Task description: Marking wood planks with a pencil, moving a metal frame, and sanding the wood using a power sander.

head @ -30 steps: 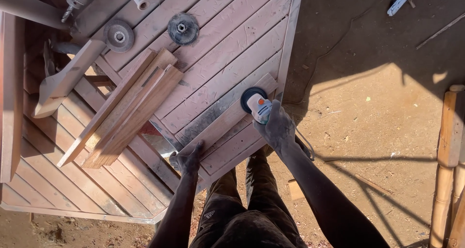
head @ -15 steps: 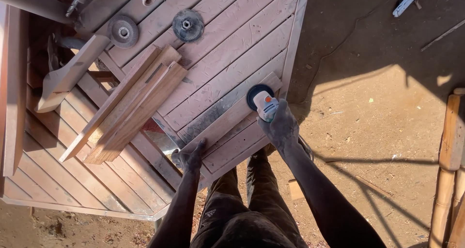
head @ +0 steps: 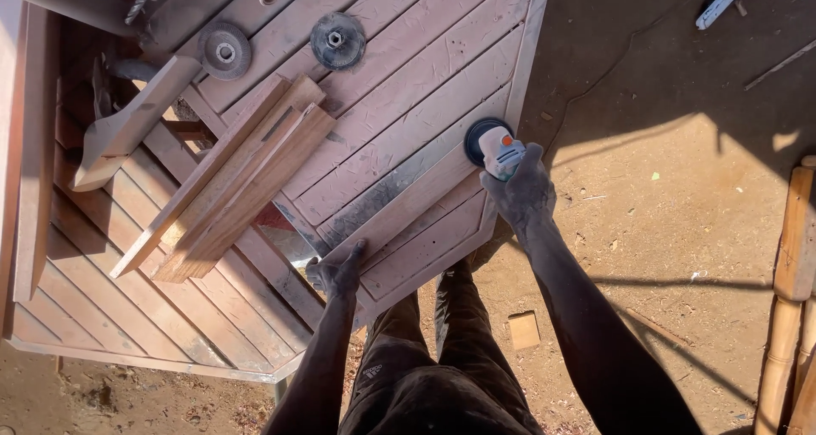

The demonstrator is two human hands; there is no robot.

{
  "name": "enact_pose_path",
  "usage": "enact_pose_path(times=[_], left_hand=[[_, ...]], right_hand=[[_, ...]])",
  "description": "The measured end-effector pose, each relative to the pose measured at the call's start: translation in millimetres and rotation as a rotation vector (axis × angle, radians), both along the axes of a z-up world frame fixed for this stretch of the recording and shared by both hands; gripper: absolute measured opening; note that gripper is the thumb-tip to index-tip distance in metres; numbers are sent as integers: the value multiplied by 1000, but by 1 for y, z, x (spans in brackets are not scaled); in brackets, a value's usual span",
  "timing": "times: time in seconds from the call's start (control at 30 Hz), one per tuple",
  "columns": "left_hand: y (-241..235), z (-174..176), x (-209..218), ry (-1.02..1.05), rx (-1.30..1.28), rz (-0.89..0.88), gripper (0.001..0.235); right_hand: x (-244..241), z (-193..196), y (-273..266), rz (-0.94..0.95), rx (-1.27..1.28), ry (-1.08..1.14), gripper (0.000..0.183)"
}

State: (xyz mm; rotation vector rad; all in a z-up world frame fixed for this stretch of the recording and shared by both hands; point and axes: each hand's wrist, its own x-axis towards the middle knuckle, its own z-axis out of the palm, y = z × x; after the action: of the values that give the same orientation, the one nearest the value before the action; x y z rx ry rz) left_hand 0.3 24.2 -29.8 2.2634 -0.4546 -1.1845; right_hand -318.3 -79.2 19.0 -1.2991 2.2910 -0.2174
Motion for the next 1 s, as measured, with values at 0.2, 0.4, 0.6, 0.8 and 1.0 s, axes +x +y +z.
enact_pose_path(times=[0.2,0.4,0.6,0.8,1.0], left_hand=[[2,-17,7,-64,101,-7,110],[8,-51,7,-66,61,50,130],[-46,35,-18,-248,119,-142,127],[-105,-2,-116,-417,-312,-865,104],[-167,-16,-140,-432,-369,-1290,79]], right_hand=[[67,-8,38,272,-109,33,75],[-19,-1,6,53,-61,51,74],[-68,87,16,-318,61,-72,76],[-72,117,72,-531,115,-213,84],[-64,146,112,-658,86,-353,79]])
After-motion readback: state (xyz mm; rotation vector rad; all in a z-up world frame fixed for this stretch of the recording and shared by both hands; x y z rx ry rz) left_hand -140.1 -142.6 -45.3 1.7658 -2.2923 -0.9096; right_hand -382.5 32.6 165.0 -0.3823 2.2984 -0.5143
